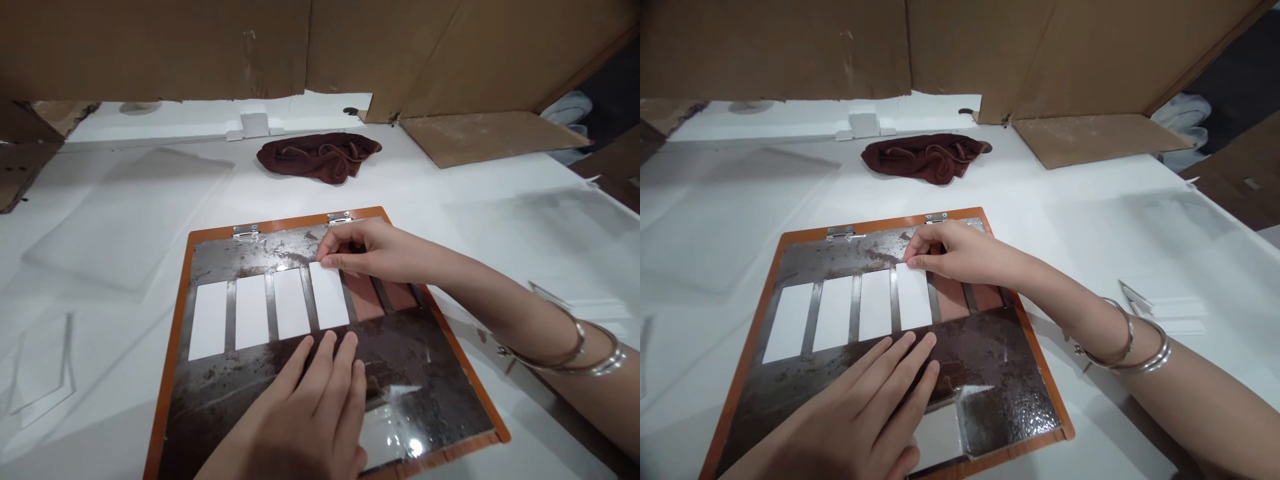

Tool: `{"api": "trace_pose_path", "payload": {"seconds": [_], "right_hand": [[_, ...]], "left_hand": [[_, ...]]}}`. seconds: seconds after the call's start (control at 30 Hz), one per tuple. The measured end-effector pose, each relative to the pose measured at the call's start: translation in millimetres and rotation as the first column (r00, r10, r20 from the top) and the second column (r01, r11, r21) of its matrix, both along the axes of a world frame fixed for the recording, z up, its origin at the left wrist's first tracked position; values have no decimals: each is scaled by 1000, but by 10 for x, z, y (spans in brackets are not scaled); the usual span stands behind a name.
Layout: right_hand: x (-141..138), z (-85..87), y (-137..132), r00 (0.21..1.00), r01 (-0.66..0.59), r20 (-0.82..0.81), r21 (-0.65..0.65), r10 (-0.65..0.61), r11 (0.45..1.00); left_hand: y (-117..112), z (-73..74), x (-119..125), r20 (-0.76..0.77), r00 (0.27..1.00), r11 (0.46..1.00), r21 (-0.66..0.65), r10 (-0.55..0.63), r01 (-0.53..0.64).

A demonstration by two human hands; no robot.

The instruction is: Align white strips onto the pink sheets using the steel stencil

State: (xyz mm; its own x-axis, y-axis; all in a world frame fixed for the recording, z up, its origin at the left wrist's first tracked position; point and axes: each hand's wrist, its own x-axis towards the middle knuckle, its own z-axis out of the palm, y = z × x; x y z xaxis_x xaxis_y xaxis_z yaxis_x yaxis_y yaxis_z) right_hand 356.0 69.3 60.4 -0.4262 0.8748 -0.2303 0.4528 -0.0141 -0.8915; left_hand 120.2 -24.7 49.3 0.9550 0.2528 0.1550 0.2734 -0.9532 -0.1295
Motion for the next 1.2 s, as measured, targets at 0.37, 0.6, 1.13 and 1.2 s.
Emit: {"api": "trace_pose_path", "payload": {"seconds": [0.37, 0.6, 1.13, 1.2], "right_hand": [[-34, 8, -37, 1000, 1, 27, 39, -2, 999], [-40, 47, -63, 993, -12, 118, 121, -2, 993], [19, 148, -249, 897, -265, 426, 306, 117, 914], [0, 166, -299, 853, -330, 509, 360, 113, 872]], "left_hand": [[31, 82, -67, -61, 997, 998, -48, 41, -44], [39, 78, -57, -56, 996, 997, -40, 67, -69], [38, 96, -79, 18, 993, 993, 8, 117, -117], [42, 84, -82, 13, 994, 994, 13, 105, -105]]}}
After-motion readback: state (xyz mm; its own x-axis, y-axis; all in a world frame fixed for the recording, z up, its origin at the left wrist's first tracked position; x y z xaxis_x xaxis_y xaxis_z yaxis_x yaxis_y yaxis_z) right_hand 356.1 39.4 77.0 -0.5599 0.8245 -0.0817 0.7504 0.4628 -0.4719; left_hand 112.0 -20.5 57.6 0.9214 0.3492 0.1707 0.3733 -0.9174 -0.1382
